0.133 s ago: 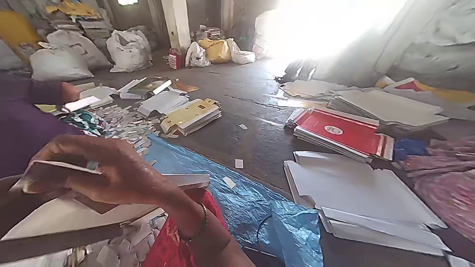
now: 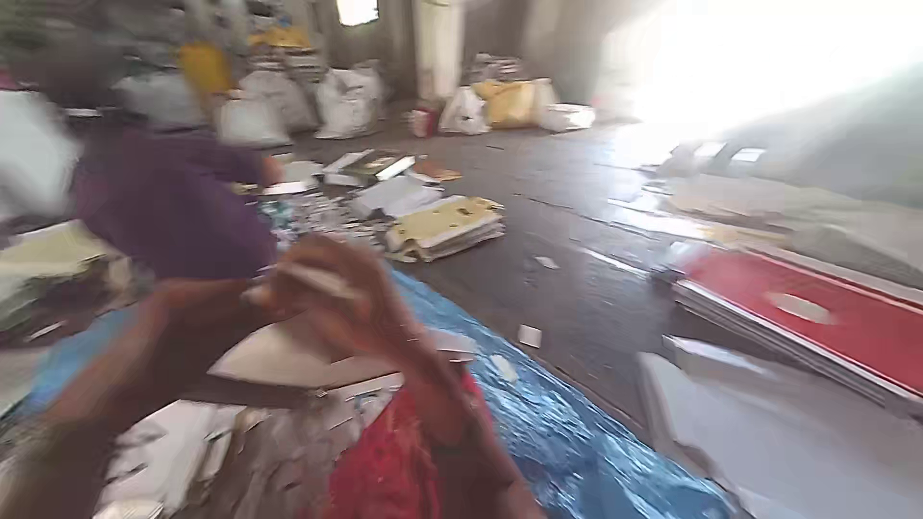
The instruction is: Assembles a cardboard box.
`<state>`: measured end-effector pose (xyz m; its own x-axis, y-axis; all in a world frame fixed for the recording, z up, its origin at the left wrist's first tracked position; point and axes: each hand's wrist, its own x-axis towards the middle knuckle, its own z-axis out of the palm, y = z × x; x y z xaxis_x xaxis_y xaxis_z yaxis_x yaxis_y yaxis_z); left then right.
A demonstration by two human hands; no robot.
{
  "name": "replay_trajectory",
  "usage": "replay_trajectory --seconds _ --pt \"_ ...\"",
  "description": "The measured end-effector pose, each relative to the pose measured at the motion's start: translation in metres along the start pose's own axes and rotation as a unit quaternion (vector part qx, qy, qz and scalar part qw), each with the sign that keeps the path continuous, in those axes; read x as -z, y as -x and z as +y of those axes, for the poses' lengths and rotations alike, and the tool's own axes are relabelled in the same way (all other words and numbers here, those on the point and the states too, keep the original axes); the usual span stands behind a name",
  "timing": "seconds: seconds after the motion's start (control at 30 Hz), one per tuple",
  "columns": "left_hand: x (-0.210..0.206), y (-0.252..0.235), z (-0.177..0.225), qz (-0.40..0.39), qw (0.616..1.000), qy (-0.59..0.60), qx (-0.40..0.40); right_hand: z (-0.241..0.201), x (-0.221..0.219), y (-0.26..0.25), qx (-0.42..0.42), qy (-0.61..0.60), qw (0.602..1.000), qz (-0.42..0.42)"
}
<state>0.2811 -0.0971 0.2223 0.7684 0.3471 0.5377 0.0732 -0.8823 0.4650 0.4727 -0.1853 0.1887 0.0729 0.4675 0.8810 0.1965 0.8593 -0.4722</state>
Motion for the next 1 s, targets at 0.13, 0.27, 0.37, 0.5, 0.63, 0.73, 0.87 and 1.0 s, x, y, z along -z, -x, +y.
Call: replay_trajectory --seconds 0.13,0.27,0.37,0.5,0.63,0.73,0.87,1.0 --pt "0.0 -0.005 0.009 -0.047 0.993 -0.103 -0.022 0.014 0.005 0.0 -0.031 0.086 0.995 -0.028" --pt "0.008 -0.009 0.002 -0.11 0.992 -0.058 0.016 0.027 0.008 0.002 -0.058 0.115 0.991 -0.019" --pt "0.007 -0.007 -0.002 -0.097 0.993 -0.07 0.02 0.025 0.01 0.003 -0.068 0.1 0.992 -0.027" --pt "0.001 -0.004 0.006 -0.057 0.994 -0.087 0.029 0.02 0.018 0.004 -0.04 0.11 0.989 -0.092" --pt "-0.009 -0.006 0.013 -0.045 0.995 -0.084 -0.01 0.018 0.028 0.004 -0.04 0.085 0.991 -0.097" --pt "-0.019 -0.008 0.017 -0.019 0.994 -0.108 0.0 0.005 0.038 0.002 -0.01 0.127 0.991 -0.037" --pt "-0.03 -0.014 0.014 0.002 0.99 -0.135 0.035 -0.034 0.031 0.002 0.131 0.283 0.95 0.011" --pt "-0.041 -0.02 0.019 0.014 0.99 -0.137 0.009 -0.028 0.004 0.014 0.072 0.479 0.87 -0.088"
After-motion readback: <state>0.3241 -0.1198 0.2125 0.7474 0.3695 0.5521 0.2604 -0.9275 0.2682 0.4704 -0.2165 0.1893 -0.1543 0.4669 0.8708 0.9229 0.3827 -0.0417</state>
